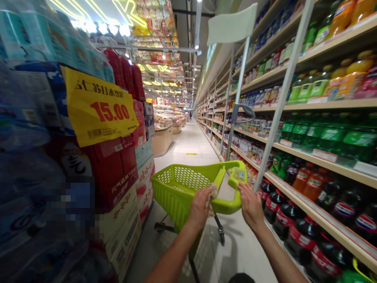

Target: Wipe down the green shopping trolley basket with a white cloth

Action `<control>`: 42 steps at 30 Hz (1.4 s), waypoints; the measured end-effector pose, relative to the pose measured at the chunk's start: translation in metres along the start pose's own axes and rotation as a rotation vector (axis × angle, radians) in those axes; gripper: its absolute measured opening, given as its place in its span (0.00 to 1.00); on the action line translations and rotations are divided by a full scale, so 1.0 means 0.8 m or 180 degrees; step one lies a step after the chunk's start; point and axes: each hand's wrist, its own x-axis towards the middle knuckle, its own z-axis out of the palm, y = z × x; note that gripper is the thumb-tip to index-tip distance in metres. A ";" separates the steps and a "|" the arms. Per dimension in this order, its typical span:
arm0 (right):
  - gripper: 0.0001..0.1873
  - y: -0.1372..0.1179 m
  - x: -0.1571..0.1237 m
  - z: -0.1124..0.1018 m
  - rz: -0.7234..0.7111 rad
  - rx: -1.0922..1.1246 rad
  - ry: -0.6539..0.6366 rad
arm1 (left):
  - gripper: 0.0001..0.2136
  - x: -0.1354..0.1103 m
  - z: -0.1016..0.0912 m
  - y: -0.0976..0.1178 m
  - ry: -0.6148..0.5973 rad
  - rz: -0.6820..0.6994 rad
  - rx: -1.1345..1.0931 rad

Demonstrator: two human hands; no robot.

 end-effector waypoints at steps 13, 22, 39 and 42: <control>0.13 -0.008 0.000 0.007 -0.0625 -0.0124 0.0481 | 0.20 -0.014 0.021 -0.034 -0.0240 0.0320 0.0322; 0.13 0.022 0.011 0.015 -0.0634 -0.0035 0.0829 | 0.26 -0.023 0.029 -0.067 -0.0245 0.0068 0.0476; 0.13 -0.006 0.010 0.036 -0.0796 -0.0993 -0.0293 | 0.26 -0.027 0.038 -0.075 -0.0758 -0.0147 0.0614; 0.13 0.000 0.011 0.029 -0.0767 -0.1009 -0.0449 | 0.28 -0.045 0.005 -0.121 -0.0644 -0.0592 0.0874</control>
